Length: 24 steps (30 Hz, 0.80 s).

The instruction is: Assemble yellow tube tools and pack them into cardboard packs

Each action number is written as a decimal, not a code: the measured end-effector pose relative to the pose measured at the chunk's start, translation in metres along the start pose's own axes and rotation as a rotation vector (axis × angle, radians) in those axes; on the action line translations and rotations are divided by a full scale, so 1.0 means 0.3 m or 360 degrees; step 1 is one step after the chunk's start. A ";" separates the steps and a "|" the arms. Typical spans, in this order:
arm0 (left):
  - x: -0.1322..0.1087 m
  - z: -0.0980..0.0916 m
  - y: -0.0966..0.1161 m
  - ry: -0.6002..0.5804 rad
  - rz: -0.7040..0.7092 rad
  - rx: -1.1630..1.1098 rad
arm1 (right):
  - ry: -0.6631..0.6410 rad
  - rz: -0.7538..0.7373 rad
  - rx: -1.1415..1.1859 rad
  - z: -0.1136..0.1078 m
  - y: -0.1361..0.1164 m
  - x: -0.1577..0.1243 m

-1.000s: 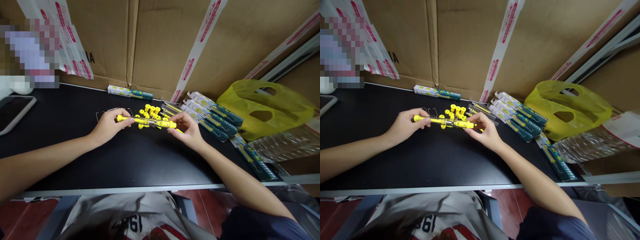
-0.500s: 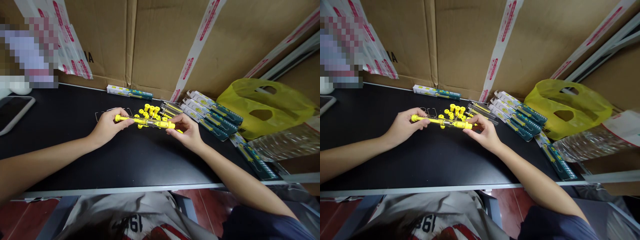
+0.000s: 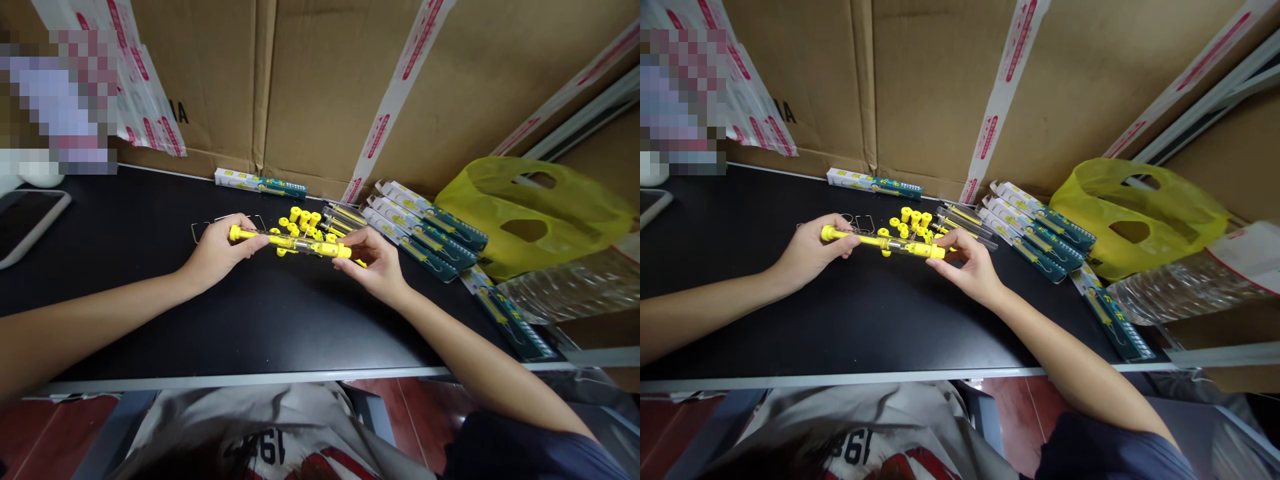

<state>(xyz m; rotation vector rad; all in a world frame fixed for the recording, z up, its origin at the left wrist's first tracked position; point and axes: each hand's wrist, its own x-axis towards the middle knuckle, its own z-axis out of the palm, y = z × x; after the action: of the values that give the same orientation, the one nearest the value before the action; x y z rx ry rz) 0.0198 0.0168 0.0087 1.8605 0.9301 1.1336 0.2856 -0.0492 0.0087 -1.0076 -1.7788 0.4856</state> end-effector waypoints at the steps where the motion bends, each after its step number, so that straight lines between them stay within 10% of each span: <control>1: -0.001 0.000 -0.001 -0.0007 0.0005 0.0018 | 0.0000 -0.0003 0.0000 0.000 0.000 0.000; 24: -0.021 0.024 -0.001 0.0003 -0.0203 -0.0149 | 0.0081 -0.0351 -0.0353 -0.006 0.000 0.016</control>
<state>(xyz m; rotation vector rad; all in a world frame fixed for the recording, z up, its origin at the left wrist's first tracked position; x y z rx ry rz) 0.0243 0.0099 0.0038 1.7009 0.9660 1.0828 0.2864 -0.0456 0.0122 -0.9498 -1.8997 0.1260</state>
